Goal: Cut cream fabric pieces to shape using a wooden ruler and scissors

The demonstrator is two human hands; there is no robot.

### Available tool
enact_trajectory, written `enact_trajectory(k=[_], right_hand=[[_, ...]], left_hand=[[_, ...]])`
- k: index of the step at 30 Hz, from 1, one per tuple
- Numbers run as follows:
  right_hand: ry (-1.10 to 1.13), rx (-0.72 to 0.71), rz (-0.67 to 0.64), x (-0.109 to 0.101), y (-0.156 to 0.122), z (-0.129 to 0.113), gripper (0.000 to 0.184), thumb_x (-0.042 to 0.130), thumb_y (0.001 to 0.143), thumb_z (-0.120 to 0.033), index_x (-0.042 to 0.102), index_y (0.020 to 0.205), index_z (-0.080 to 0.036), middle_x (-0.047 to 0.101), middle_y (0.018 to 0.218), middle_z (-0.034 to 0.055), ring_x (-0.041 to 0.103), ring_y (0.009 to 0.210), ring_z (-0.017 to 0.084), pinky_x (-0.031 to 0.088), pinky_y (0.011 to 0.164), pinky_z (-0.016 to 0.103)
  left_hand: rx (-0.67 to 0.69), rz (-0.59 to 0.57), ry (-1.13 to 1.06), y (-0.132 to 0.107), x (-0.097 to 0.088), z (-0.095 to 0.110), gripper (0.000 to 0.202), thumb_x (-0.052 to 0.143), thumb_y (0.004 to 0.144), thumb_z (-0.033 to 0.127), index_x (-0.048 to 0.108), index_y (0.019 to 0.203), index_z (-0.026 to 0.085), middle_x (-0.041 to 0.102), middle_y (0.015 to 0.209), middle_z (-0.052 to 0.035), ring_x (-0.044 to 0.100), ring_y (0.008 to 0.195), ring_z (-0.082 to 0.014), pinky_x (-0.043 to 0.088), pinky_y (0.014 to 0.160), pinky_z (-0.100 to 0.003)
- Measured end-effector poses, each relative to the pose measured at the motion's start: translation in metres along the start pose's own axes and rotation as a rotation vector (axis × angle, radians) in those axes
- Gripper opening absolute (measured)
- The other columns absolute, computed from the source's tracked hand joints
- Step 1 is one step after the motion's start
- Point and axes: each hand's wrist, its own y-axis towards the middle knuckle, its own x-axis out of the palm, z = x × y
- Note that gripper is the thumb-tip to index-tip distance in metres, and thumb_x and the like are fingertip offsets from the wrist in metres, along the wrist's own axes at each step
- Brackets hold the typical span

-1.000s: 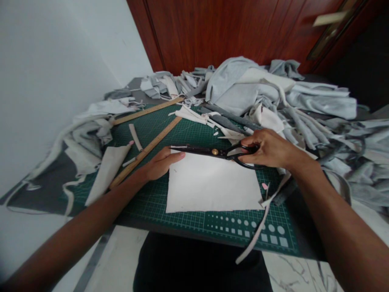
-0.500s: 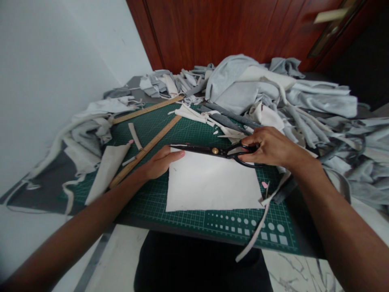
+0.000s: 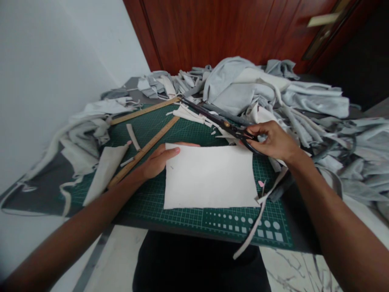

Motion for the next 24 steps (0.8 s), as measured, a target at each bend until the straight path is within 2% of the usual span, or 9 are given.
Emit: enact_trajectory(k=[4, 8, 12, 17, 21, 24], right_hand=[[0.014, 0.025, 0.007, 0.001, 0.001, 0.0, 0.034, 0.071, 0.074, -0.052, 0.064, 0.073, -0.019, 0.059, 0.071, 0.0013, 0.052, 0.069, 0.019, 0.039, 0.061, 0.028], [0.012, -0.016, -0.011, 0.002, 0.004, -0.002, 0.035, 0.073, 0.074, -0.052, 0.058, 0.072, -0.021, 0.054, 0.071, -0.0003, 0.05, 0.07, 0.019, 0.039, 0.064, 0.029], [0.013, -0.059, -0.021, 0.002, 0.004, -0.002, 0.035, 0.074, 0.075, -0.047, 0.05, 0.069, -0.022, 0.05, 0.068, -0.0021, 0.047, 0.068, 0.017, 0.037, 0.064, 0.029], [0.05, -0.019, 0.017, 0.004, 0.002, -0.005, 0.033, 0.07, 0.078, -0.044, 0.048, 0.069, -0.022, 0.048, 0.069, -0.0016, 0.044, 0.069, 0.016, 0.035, 0.064, 0.028], [0.075, 0.057, 0.031, 0.003, 0.002, -0.002, 0.036, 0.072, 0.077, -0.048, 0.049, 0.07, -0.022, 0.05, 0.068, -0.0012, 0.042, 0.067, 0.015, 0.034, 0.061, 0.028], [0.067, 0.063, -0.008, 0.002, 0.002, 0.004, 0.033, 0.072, 0.077, -0.045, 0.051, 0.07, -0.021, 0.053, 0.069, -0.0002, 0.046, 0.069, 0.016, 0.036, 0.064, 0.028]], left_hand=[[0.032, 0.057, -0.079, 0.003, -0.001, -0.002, 0.051, 0.054, 0.099, 0.053, 0.069, 0.132, 0.017, 0.076, 0.094, -0.0086, 0.066, 0.073, -0.0174, 0.043, 0.058, -0.025], [0.096, 0.199, -0.111, 0.008, -0.003, -0.006, 0.053, 0.055, 0.099, 0.055, 0.068, 0.134, 0.018, 0.076, 0.097, -0.0092, 0.067, 0.076, -0.0187, 0.047, 0.062, -0.026], [0.134, 0.321, 0.091, 0.01, -0.003, -0.003, 0.057, 0.05, 0.099, 0.063, 0.066, 0.135, 0.021, 0.076, 0.099, -0.0079, 0.065, 0.073, -0.0182, 0.048, 0.062, -0.027], [0.161, 0.286, 0.364, 0.01, -0.004, 0.0, 0.061, 0.045, 0.101, 0.064, 0.064, 0.139, 0.02, 0.076, 0.114, -0.0098, 0.068, 0.084, -0.0217, 0.052, 0.071, -0.03], [0.158, 0.297, 0.479, 0.011, -0.01, 0.0, 0.058, 0.045, 0.102, 0.061, 0.064, 0.139, 0.02, 0.078, 0.109, -0.0084, 0.07, 0.088, -0.0238, 0.054, 0.078, -0.033], [0.188, 0.345, 0.616, 0.011, -0.017, 0.003, 0.057, 0.048, 0.1, 0.063, 0.069, 0.132, 0.021, 0.077, 0.119, -0.0083, 0.07, 0.103, -0.0267, 0.053, 0.093, -0.037]])
